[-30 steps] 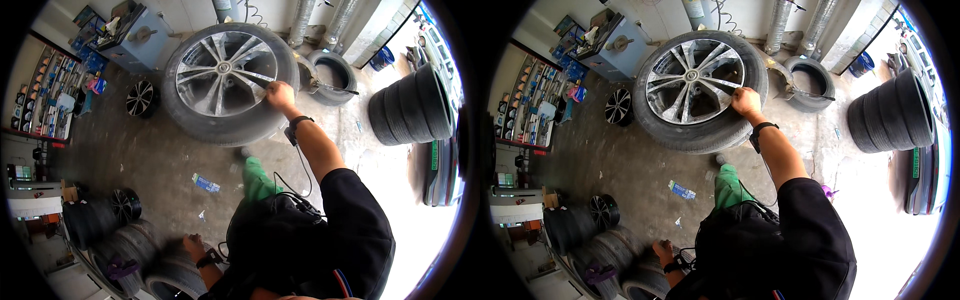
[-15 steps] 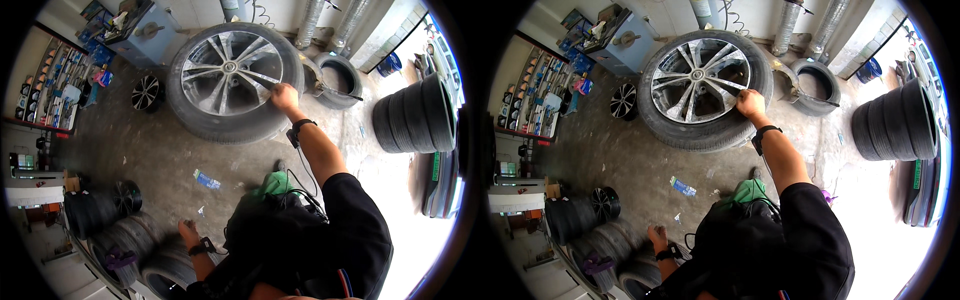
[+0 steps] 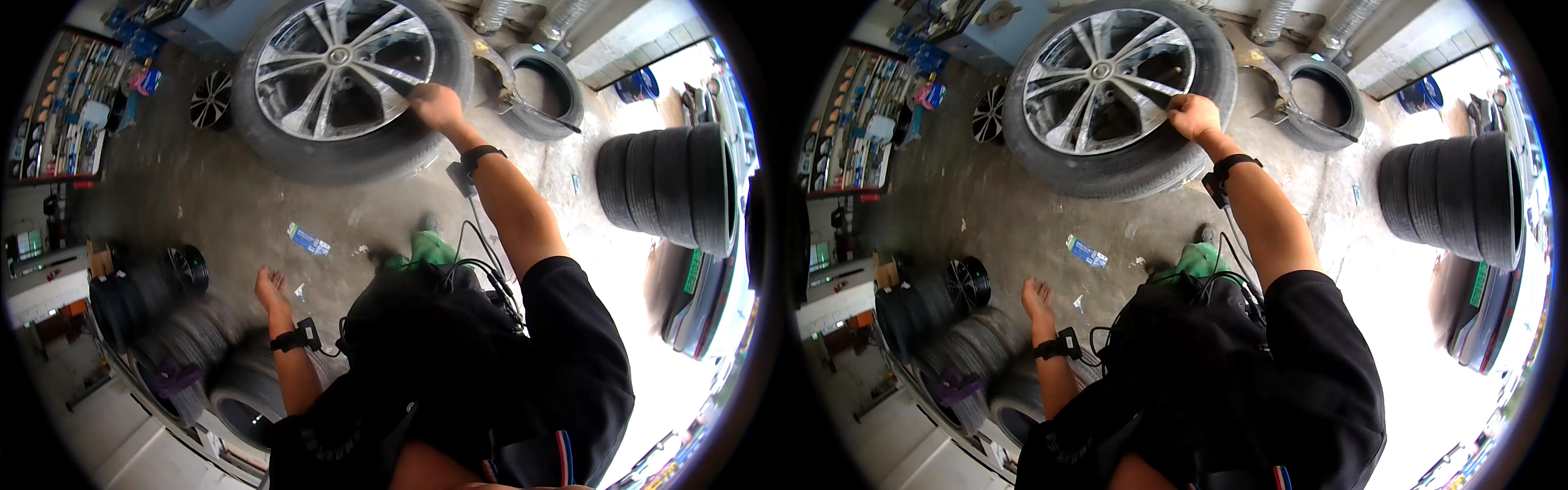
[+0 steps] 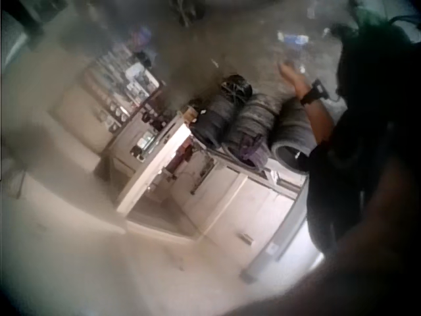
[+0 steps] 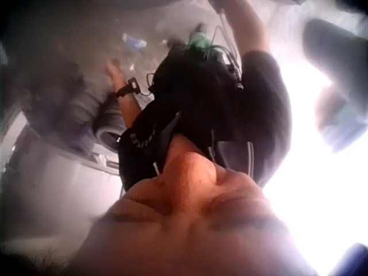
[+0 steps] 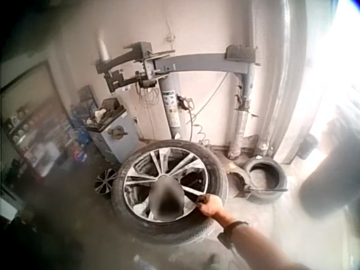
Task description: The person places a wheel rim onto a tire changing machine and uses a pry bar to mount the tire bead over the rim as the machine rotates. They then clean the rim using a brush and apply lubricant from a container to the tire.
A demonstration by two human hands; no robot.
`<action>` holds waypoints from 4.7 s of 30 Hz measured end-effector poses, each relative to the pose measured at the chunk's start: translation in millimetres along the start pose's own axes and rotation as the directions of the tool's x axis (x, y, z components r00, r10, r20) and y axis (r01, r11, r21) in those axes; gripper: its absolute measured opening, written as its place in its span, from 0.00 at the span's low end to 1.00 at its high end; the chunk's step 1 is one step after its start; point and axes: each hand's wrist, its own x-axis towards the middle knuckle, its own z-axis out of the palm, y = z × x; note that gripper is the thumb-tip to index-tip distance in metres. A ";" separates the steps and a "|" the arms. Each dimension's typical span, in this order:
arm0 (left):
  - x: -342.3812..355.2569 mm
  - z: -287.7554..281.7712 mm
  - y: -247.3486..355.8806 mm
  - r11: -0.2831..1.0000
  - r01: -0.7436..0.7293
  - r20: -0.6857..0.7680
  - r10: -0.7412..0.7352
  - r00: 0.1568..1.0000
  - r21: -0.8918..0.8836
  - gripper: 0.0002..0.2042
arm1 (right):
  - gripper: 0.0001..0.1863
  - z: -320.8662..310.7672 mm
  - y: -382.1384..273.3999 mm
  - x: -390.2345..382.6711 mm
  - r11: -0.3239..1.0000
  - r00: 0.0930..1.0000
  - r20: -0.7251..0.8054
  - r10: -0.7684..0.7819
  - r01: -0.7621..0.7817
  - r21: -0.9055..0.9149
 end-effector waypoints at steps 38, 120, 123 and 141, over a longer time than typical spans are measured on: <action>-159.6 478.5 54.1 -0.278 -0.924 0.946 0.116 -0.303 -0.262 0.39 | 0.12 -32.1 229.4 -213.9 0.320 0.400 0.000 0.916 -0.733 0.600; -141.8 439.9 64.3 -0.346 -0.937 0.991 -0.131 -0.002 -0.047 0.40 | 0.24 220.0 319.1 120.1 0.723 0.697 0.506 0.509 -0.665 0.189; -143.3 447.7 67.5 -0.305 -0.952 0.985 -0.171 0.027 -0.027 0.44 | 0.29 208.0 309.8 107.6 0.727 0.712 0.534 0.456 -0.644 0.239; -152.8 459.1 63.0 -0.303 -0.946 0.991 -0.017 0.130 0.118 0.29 | 0.34 204.1 308.5 96.8 0.757 0.792 0.466 0.394 -0.567 0.324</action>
